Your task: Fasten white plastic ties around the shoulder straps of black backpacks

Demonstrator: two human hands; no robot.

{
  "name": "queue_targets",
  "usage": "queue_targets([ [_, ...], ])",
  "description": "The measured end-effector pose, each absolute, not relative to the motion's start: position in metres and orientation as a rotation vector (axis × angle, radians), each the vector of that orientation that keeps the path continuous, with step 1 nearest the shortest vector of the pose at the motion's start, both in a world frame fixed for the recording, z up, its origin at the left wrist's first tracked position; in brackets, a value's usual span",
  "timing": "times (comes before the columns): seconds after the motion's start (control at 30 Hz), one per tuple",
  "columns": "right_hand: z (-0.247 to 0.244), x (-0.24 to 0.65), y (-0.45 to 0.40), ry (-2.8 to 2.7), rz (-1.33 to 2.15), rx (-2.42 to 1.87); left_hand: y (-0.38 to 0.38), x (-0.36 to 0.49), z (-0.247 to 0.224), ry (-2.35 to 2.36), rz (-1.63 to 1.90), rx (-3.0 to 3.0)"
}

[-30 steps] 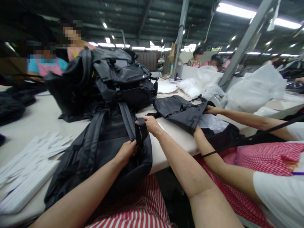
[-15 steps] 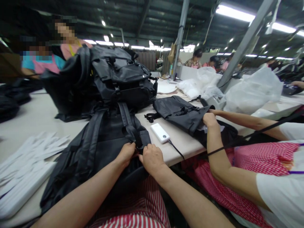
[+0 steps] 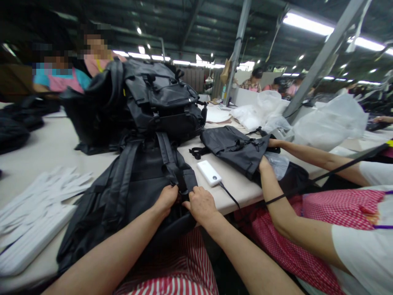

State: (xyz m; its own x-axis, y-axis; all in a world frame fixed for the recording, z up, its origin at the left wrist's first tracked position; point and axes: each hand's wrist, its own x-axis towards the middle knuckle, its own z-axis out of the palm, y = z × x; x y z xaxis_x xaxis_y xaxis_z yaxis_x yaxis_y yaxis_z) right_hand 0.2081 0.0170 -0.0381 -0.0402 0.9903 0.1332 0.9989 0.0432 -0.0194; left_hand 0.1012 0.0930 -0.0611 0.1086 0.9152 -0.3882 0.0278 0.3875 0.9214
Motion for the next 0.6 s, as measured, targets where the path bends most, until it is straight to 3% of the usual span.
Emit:
queue_targets([
  [0.4,-0.038,0.205,0.016,-2.112,-0.115,-2.167,0.094,0.102,-0.066,1.308,0.83,0.913],
  [0.6,-0.044,0.2,0.022,-2.341,-0.145,-2.108,0.09,0.101,-0.056,1.272,0.948,0.843],
])
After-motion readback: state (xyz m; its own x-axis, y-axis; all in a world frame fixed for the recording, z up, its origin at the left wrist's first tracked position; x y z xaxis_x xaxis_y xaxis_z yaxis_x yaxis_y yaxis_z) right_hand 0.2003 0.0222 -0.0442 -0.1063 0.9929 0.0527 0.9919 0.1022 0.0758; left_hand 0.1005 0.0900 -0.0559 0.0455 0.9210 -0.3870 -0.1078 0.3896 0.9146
